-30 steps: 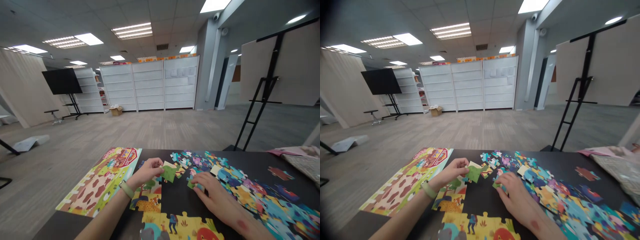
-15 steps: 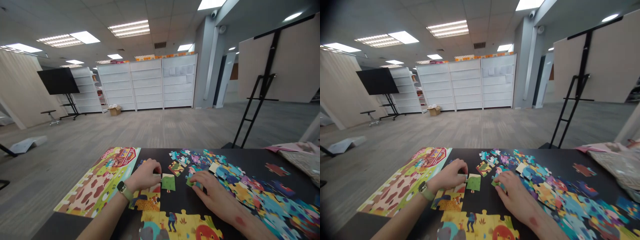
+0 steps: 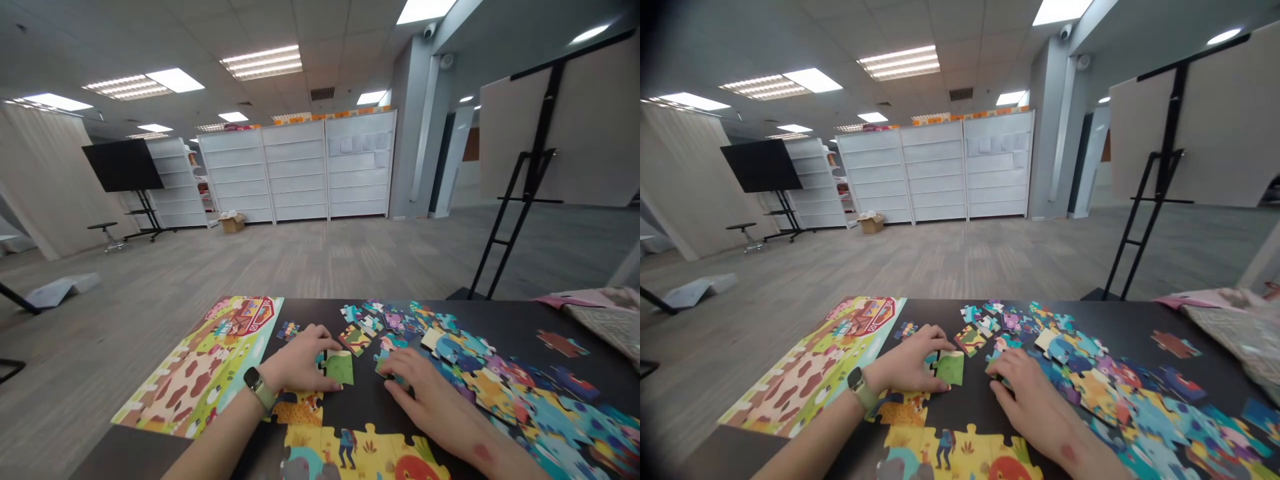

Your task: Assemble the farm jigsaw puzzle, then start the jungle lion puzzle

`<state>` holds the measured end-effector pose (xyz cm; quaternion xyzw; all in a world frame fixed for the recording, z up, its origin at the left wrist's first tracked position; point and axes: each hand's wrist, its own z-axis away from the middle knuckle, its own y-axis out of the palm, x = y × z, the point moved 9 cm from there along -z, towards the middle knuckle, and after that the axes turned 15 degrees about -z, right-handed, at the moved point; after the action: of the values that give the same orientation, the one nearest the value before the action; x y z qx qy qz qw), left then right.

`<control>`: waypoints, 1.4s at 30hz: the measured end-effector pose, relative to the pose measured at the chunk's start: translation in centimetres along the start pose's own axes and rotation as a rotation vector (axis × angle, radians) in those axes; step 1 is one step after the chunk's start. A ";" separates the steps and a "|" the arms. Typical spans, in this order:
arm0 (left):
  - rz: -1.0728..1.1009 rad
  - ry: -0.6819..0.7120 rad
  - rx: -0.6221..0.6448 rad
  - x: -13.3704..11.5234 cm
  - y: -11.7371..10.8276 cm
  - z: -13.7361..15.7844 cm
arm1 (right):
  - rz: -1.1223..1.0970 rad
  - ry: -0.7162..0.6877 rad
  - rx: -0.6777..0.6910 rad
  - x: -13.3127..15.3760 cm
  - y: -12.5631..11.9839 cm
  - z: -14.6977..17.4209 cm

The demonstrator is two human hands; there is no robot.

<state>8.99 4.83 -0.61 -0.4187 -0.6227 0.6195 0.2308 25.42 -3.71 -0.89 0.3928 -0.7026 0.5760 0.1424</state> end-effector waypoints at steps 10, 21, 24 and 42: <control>0.002 0.009 0.006 0.4 -0.6 0.2 | 0.000 -0.003 0.002 -0.3 0.0 0.0; 0.075 0.014 -0.010 1.1 -0.6 0.2 | -0.014 0.016 -0.016 0.1 -0.3 0.1; 0.081 -0.002 -0.016 1.3 -0.6 0.0 | -0.010 0.026 -0.009 0.1 -0.3 0.1; 0.281 -0.179 0.020 4.5 0.2 0.2 | 0.018 0.007 0.024 -0.3 0.1 -0.1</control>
<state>6.43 8.36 -1.92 -0.4424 -0.5697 0.6868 0.0894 25.49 -3.45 -1.15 0.3862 -0.6987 0.5868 0.1352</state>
